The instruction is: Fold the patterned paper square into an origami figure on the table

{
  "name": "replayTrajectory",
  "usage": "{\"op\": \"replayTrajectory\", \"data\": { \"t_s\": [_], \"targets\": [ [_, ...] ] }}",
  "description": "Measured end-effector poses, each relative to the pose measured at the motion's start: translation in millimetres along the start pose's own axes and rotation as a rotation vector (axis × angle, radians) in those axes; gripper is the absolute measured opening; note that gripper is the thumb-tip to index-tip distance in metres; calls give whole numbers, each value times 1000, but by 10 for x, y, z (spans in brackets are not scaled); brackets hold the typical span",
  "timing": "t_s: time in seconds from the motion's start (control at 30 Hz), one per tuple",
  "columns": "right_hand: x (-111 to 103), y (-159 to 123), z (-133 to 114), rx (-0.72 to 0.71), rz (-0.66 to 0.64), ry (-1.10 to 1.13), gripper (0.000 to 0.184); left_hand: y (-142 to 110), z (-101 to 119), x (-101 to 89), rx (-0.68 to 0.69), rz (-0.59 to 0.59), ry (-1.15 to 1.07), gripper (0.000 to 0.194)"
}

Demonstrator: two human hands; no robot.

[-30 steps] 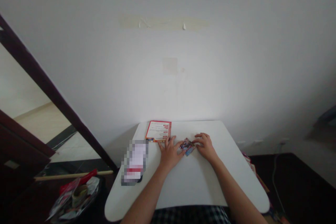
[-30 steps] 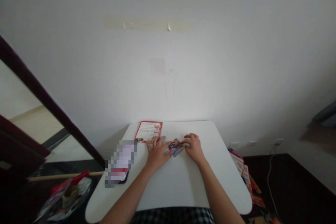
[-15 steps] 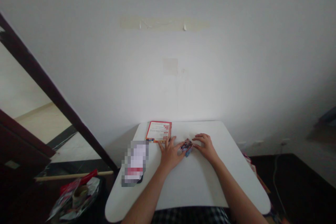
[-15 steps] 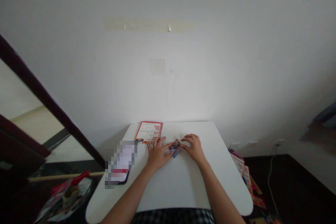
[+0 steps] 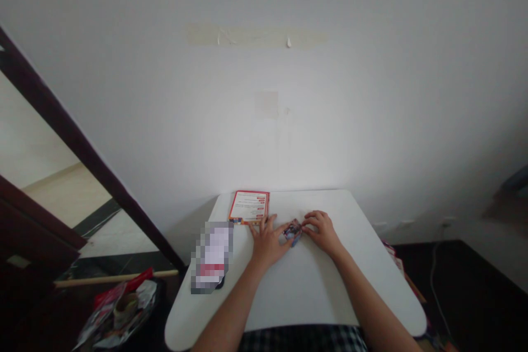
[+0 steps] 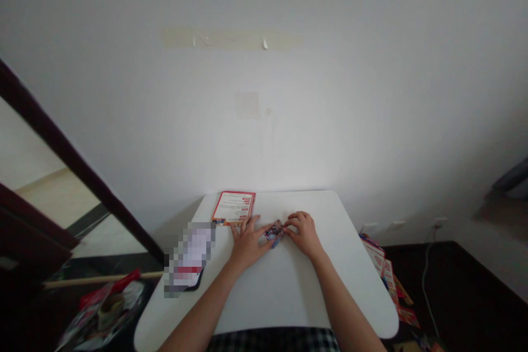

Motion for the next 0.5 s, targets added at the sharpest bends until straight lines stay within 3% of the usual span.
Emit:
{"op": "replayTrajectory", "data": {
  "t_s": [0.5],
  "targets": [
    [-5,31,-107,117,-69,-140,15,-2,-29,42,-6,-71,30,55]
  ]
}}
Point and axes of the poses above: each hand's wrist, its own y-axis towards the middle knuckle, its own x-axis out of the palm, z = x × y, the point moved 8 cm from there along y, towards the middle knuckle, and after that the axes turned 10 degrees about -y, right-handed, at the moved point
